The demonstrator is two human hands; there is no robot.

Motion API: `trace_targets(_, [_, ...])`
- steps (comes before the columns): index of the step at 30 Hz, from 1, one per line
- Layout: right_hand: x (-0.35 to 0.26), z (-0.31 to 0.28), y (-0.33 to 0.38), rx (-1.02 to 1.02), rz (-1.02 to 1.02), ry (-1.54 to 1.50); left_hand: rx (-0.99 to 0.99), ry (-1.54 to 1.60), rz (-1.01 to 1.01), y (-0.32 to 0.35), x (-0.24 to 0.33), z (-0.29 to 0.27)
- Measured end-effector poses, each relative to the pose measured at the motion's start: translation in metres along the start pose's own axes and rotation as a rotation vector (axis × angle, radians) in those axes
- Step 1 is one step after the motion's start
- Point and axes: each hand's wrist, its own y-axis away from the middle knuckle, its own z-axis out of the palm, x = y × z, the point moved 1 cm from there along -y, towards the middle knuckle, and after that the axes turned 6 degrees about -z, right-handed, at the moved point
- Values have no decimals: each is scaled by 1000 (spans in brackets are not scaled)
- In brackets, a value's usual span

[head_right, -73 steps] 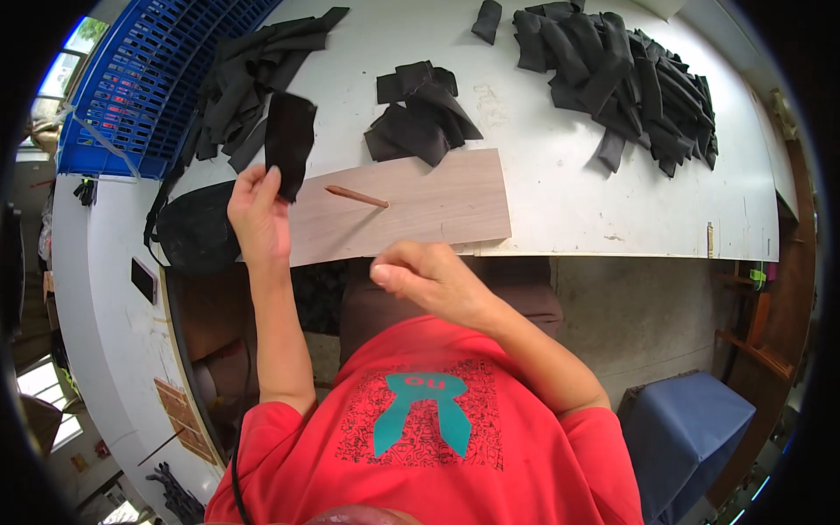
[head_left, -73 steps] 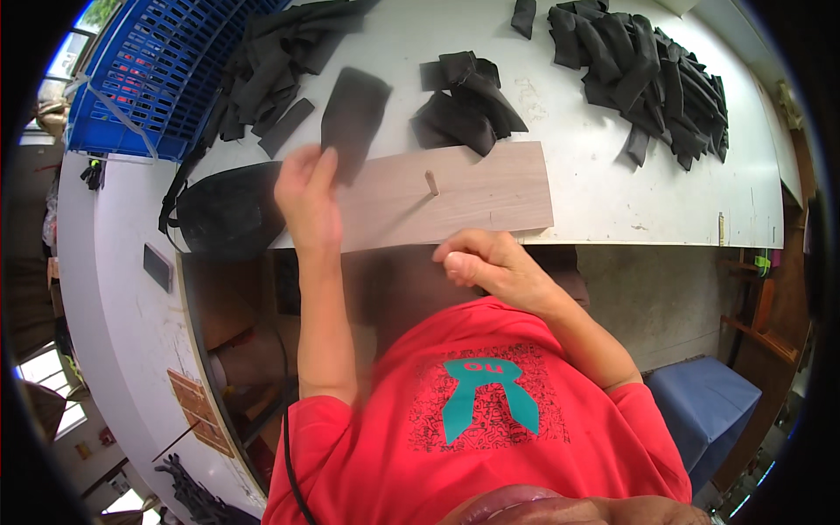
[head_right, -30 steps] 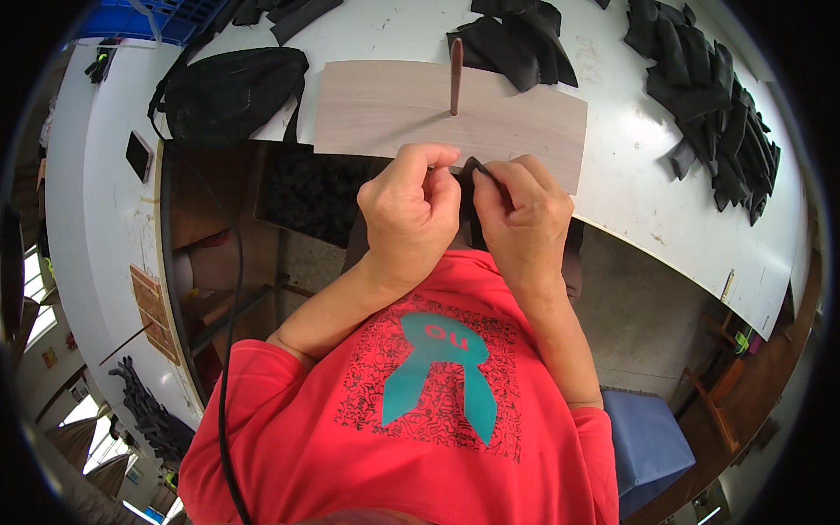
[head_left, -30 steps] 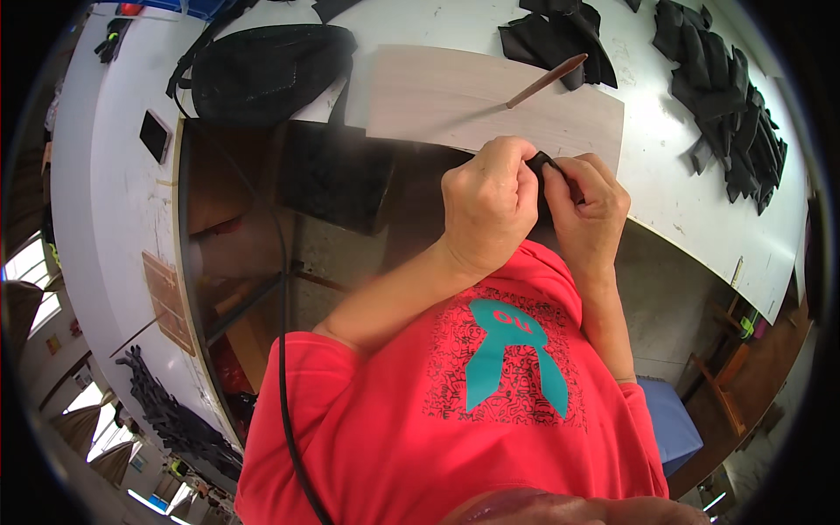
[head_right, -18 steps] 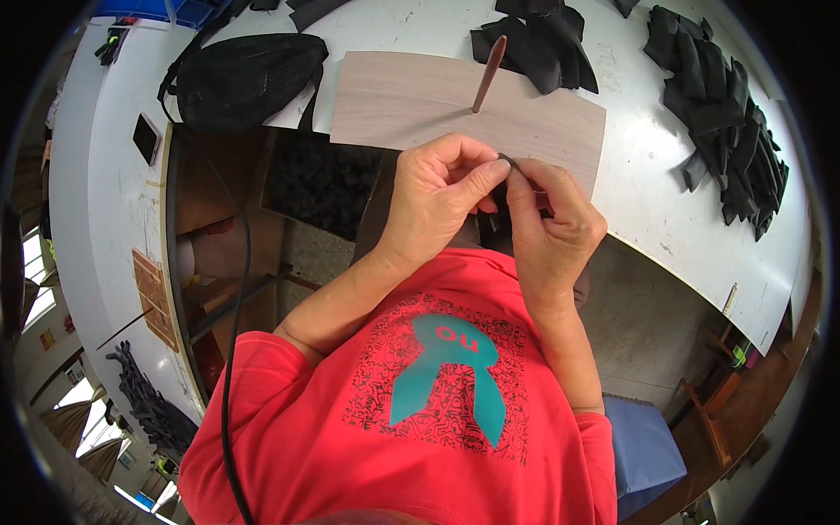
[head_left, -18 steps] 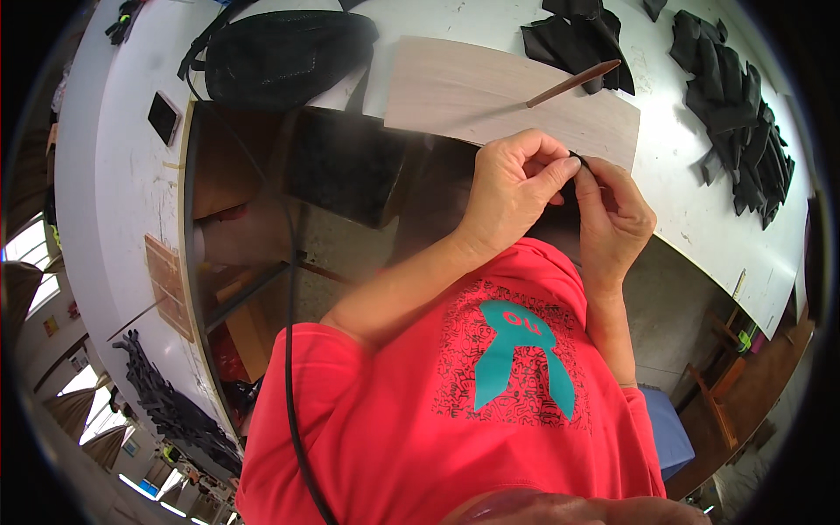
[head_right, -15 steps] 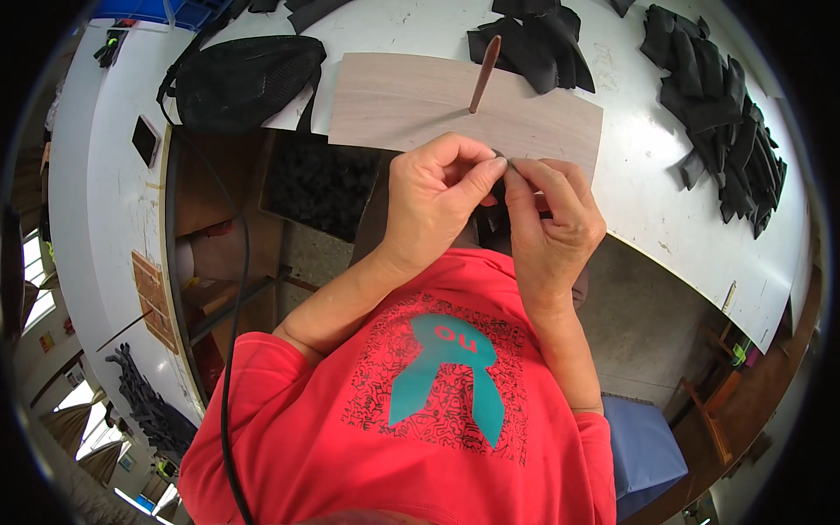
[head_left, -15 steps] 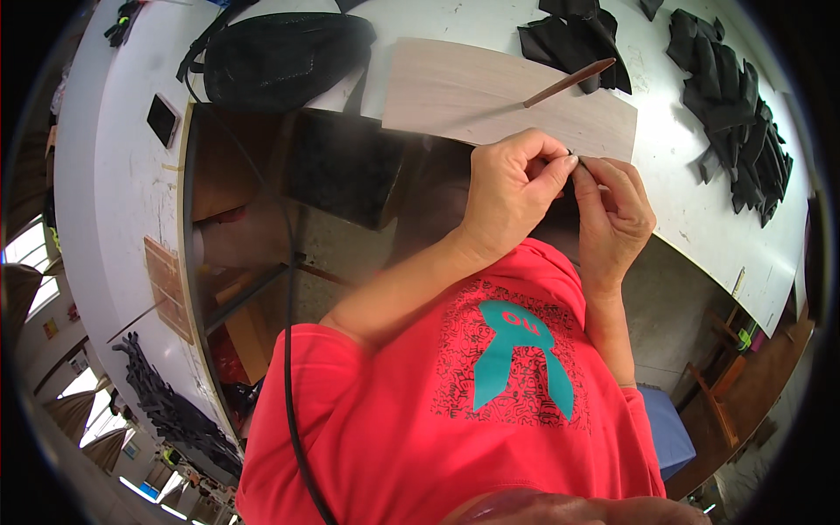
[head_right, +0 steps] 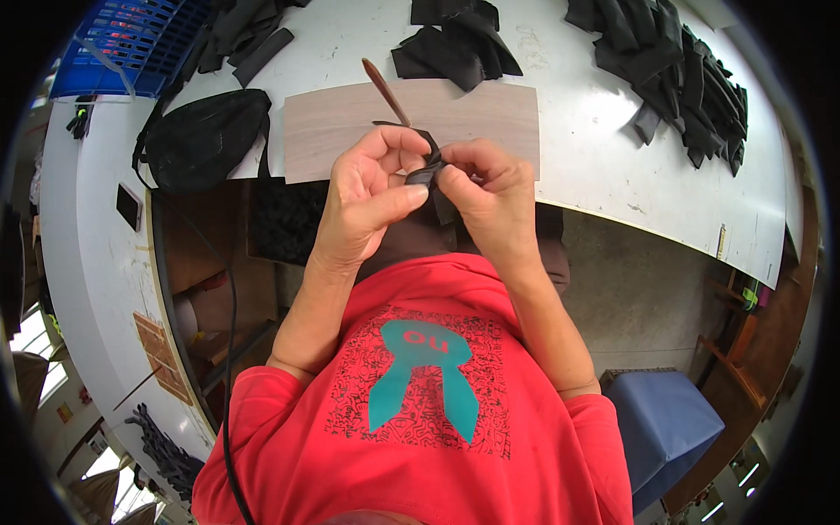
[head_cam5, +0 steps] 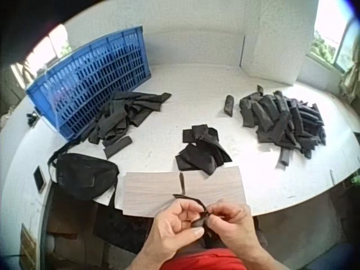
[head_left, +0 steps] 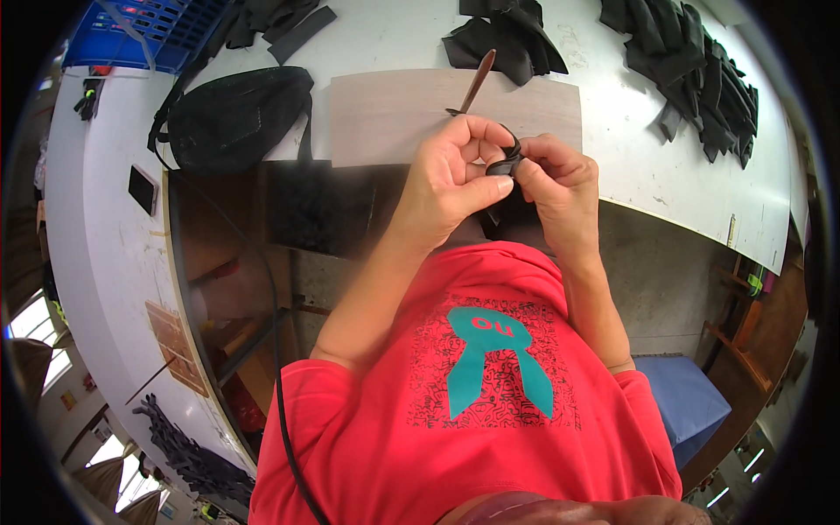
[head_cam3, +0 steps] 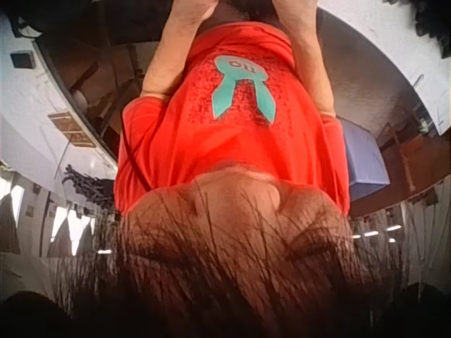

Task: Assembling or folding small black fabric and rubber pieces at a workbench in a factory.

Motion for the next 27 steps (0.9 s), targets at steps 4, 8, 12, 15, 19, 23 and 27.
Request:
trace_targets(4, [6,-5,1,-107,296,-621,67,9,-158,2,-1,-12])
trace_targets(8, [5,5,4,-239,459,-945,368,-368,205,7,-7,8])
trace_targets(12, [6,8,-1,-318,229,-482,454,-632,317,8,-17,-8])
trace_targets(15, [18,5,-5,-182,240,-527,147,-113,12,8,3,-13])
trace_targets(19, [10,8,-3,-248,136,-780,-280,342,-237,17,17,0])
trace_targets(23, [-10,3,-9,-156,122,-612,62,-275,-40,20,26,13])
trace_targets(27, [-35,10,-14,-123,-434,-7,177,-605,489,13,20,3])
